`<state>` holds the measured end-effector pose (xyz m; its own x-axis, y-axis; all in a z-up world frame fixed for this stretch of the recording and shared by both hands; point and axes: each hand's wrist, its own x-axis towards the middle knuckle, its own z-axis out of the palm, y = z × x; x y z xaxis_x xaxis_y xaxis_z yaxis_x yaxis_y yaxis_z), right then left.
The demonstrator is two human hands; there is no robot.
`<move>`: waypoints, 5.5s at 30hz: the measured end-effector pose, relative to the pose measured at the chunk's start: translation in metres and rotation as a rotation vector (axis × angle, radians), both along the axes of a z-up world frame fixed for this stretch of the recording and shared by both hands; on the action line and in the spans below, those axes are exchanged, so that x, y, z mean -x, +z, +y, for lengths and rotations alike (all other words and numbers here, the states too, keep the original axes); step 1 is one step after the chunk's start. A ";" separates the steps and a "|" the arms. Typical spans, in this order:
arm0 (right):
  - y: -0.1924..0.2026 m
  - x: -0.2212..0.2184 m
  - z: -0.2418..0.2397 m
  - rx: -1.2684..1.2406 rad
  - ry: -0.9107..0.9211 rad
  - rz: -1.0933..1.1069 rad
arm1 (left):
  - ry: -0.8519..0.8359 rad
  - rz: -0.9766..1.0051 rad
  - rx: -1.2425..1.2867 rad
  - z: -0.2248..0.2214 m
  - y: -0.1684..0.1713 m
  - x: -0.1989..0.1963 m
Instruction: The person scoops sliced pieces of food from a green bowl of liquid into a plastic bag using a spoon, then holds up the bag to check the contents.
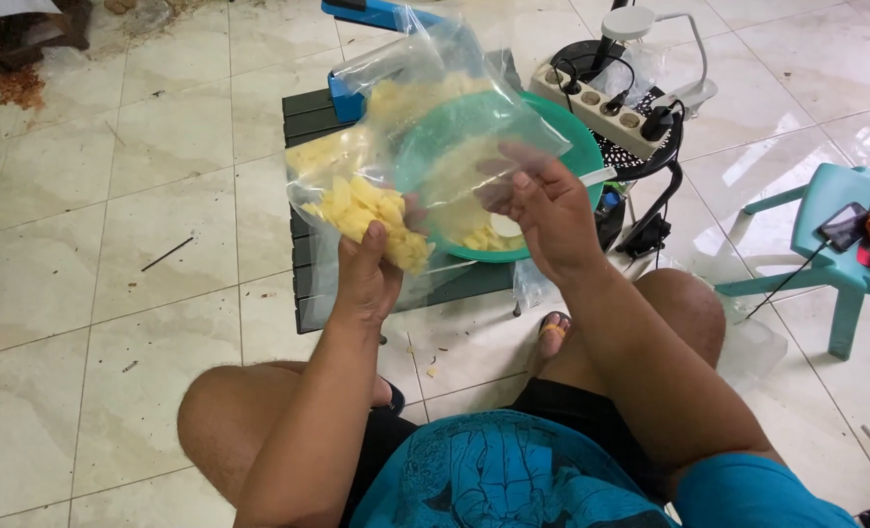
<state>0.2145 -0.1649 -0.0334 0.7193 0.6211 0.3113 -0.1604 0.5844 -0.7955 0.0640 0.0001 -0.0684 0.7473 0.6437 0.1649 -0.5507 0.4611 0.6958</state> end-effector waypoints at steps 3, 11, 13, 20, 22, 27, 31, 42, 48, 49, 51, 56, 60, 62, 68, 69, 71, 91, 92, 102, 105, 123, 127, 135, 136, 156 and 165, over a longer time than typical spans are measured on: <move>0.035 -0.002 -0.003 0.171 -0.033 -0.167 | 0.009 -0.042 0.007 0.010 -0.023 0.000; 0.060 -0.012 0.045 0.356 0.091 -0.270 | 0.105 0.098 -0.025 0.070 -0.051 0.052; 0.070 -0.004 0.065 0.365 0.106 -0.286 | 0.129 0.121 -0.048 0.077 -0.037 0.070; 0.106 0.015 0.141 0.344 0.185 -0.603 | 0.036 0.746 -0.555 0.097 0.027 0.077; 0.103 -0.002 0.158 0.277 0.162 -0.730 | 0.092 0.716 -0.532 0.118 0.032 0.070; 0.079 -0.030 0.178 0.691 0.467 -0.792 | 0.112 0.497 -0.513 0.170 0.056 0.051; 0.026 -0.057 0.214 0.605 0.452 -0.581 | 0.079 0.522 -0.603 0.214 0.046 0.024; -0.002 -0.093 0.240 0.634 0.438 -0.433 | 0.003 0.549 -0.613 0.255 0.024 -0.008; 0.018 -0.058 0.216 0.533 0.455 -0.305 | -0.007 0.529 -0.501 0.249 -0.003 0.000; 0.022 -0.053 0.211 0.530 0.456 -0.311 | -0.002 0.525 -0.504 0.246 -0.007 0.004; 0.029 -0.040 0.200 0.552 0.502 -0.353 | -0.017 0.526 -0.462 0.240 -0.015 0.013; 0.004 -0.037 0.198 0.510 0.561 -0.174 | -0.021 0.535 -0.388 0.222 -0.021 0.024; -0.006 -0.034 0.194 0.511 0.592 -0.138 | -0.040 0.530 -0.354 0.208 -0.015 0.030; -0.021 -0.043 0.201 0.513 0.587 -0.143 | -0.012 0.530 -0.382 0.228 -0.038 0.021; -0.012 -0.030 0.199 0.499 0.504 -0.184 | 0.035 0.491 -0.435 0.211 -0.016 0.034; -0.008 -0.024 0.197 0.491 0.493 -0.207 | 0.038 0.476 -0.425 0.209 -0.019 0.035; -0.010 -0.031 0.198 0.497 0.471 -0.295 | 0.057 0.487 -0.489 0.216 -0.026 0.043; 0.006 -0.018 0.192 0.449 0.356 -0.668 | 0.399 0.551 -0.755 0.127 -0.002 0.075; 0.006 -0.015 0.195 0.456 0.302 -0.650 | 0.409 0.527 -0.738 0.125 -0.003 0.076; 0.039 0.003 0.180 0.394 0.243 -0.689 | 0.468 0.501 -0.721 0.106 0.002 0.081; 0.012 -0.013 0.195 0.392 0.169 -0.681 | 0.518 0.516 -0.730 0.106 -0.004 0.081; 0.040 -0.029 0.141 0.630 0.092 -0.775 | 0.570 0.464 -1.132 0.057 -0.019 0.056; 0.024 -0.045 0.149 0.622 0.094 -0.794 | 0.660 0.529 -1.197 0.055 -0.016 0.049; 0.050 -0.058 0.100 0.729 0.028 -0.940 | 0.673 0.514 -1.189 0.067 -0.019 0.051; 0.053 -0.070 0.087 0.731 0.017 -0.931 | 0.661 0.509 -1.196 0.066 -0.019 0.051; 0.047 -0.113 -0.036 1.719 -0.272 -1.473 | 0.608 0.403 -1.314 0.061 -0.030 0.054; 0.015 -0.154 -0.017 1.792 -0.552 -1.699 | 0.591 0.390 -1.276 0.056 -0.034 0.057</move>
<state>0.3690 -0.1822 -0.0185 0.6496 0.7423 0.1640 0.6466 -0.6530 0.3944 0.0072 0.0562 -0.1019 0.5610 0.4414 0.7003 -0.1210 -0.7932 0.5968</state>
